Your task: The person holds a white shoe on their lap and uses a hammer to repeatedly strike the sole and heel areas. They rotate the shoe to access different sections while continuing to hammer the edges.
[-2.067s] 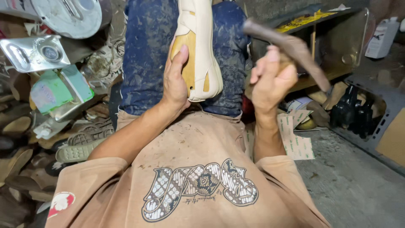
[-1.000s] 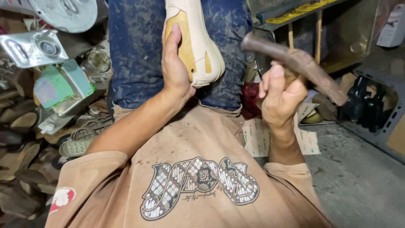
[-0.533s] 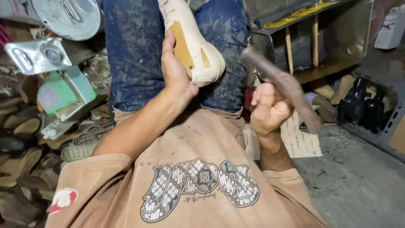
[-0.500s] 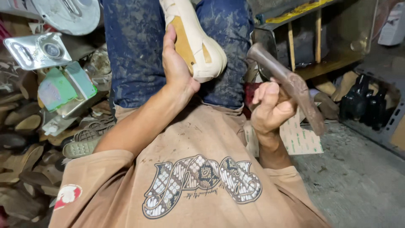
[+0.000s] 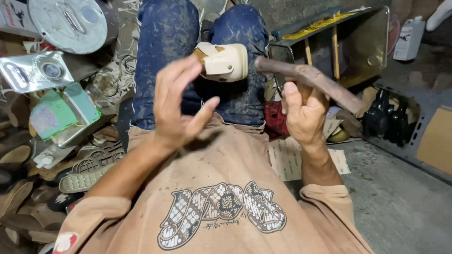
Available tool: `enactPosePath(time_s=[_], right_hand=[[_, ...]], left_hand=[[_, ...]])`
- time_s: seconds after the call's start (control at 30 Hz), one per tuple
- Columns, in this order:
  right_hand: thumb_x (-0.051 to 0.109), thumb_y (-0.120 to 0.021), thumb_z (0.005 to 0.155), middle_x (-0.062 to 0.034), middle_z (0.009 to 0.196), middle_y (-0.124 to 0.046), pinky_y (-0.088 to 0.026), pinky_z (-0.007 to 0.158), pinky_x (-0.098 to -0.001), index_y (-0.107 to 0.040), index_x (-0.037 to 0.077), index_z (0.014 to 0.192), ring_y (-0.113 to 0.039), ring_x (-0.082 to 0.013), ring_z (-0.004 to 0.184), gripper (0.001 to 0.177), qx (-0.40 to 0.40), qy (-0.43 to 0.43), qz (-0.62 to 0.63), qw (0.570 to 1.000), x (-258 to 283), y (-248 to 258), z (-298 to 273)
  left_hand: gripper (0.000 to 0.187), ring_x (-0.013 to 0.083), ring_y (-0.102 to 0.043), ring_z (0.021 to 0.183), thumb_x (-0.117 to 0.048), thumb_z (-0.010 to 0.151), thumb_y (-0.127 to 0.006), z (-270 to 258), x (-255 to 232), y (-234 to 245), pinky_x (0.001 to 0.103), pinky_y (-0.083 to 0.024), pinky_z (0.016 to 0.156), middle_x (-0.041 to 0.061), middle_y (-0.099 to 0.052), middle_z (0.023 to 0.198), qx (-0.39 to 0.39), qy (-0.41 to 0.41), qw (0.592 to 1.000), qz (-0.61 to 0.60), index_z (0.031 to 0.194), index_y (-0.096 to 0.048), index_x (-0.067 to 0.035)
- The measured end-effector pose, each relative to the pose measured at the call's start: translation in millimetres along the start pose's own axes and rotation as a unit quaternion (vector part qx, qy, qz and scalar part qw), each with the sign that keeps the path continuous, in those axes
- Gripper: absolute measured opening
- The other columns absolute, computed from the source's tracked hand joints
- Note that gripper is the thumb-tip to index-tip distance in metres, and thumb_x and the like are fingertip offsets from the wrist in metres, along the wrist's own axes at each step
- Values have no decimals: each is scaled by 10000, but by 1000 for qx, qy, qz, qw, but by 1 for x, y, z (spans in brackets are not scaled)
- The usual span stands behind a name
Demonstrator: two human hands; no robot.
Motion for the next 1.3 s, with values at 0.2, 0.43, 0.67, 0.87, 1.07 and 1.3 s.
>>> enactPosePath(time_s=[0.2, 0.43, 0.67, 0.87, 1.07, 1.3], right_hand=[[77, -534, 1097, -182, 1022, -619, -473, 426, -312, -424, -4, 1181, -502, -184, 516, 160, -66, 50, 90, 992, 37, 19, 29], [143, -493, 1145, -80, 725, -506, -503, 535, -314, -470, -42, 1317, -491, -194, 547, 254, 106, 85, -77, 988, 67, -25, 57], [137, -537, 1130, -140, 970, -632, -625, 726, -351, -557, -61, 1203, -621, -255, 799, 212, 22, 169, -96, 981, 56, -15, 52], [87, -558, 1074, -257, 1198, -652, -503, 1114, -473, -585, -105, 1244, -642, -400, 1144, 258, 55, 176, -120, 976, 55, -31, 39], [140, -514, 1086, -223, 1239, -609, -575, 1063, -422, -503, -39, 1285, -641, -335, 1133, 268, 40, 103, -59, 992, 24, -46, 23], [272, -494, 1058, -68, 533, -458, -408, 432, -351, -441, 71, 649, -479, -206, 429, 458, -260, 79, 17, 962, -9, -21, -15]], left_hand=[[517, 348, -615, 1345, -144, 982, -857, 11, 35, -28, 509, -452, 1191, 197, -633, 1406, 103, -48, 988, 103, 1383, -556, -15], [441, 317, -645, 1312, -253, 1034, -758, 14, 36, -24, 494, -492, 1128, 163, -668, 1378, 94, -58, 981, 160, 1373, -586, -30], [445, 352, -689, 1234, -248, 1030, -759, 24, 35, -20, 449, -543, 1080, 192, -679, 1344, 78, -49, 984, 155, 1369, -579, -25], [420, 316, -697, 1209, -294, 1048, -703, 30, 38, -22, 417, -556, 1023, 151, -689, 1326, 80, -40, 982, 169, 1348, -592, -22], [402, 318, -712, 1144, -306, 1038, -693, 38, 44, -25, 398, -556, 962, 137, -696, 1294, 96, -3, 983, 154, 1336, -586, -59], [405, 319, -728, 1115, -299, 1035, -724, 43, 45, -16, 395, -565, 927, 145, -694, 1285, 72, -5, 986, 149, 1332, -585, -60]])
Point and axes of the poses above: each hand's wrist, its own z-axis towards the middle knuckle, its own y-axis out of the back of the hand, x = y × z, the point moved 9 cm from there along z, towards the middle knuckle
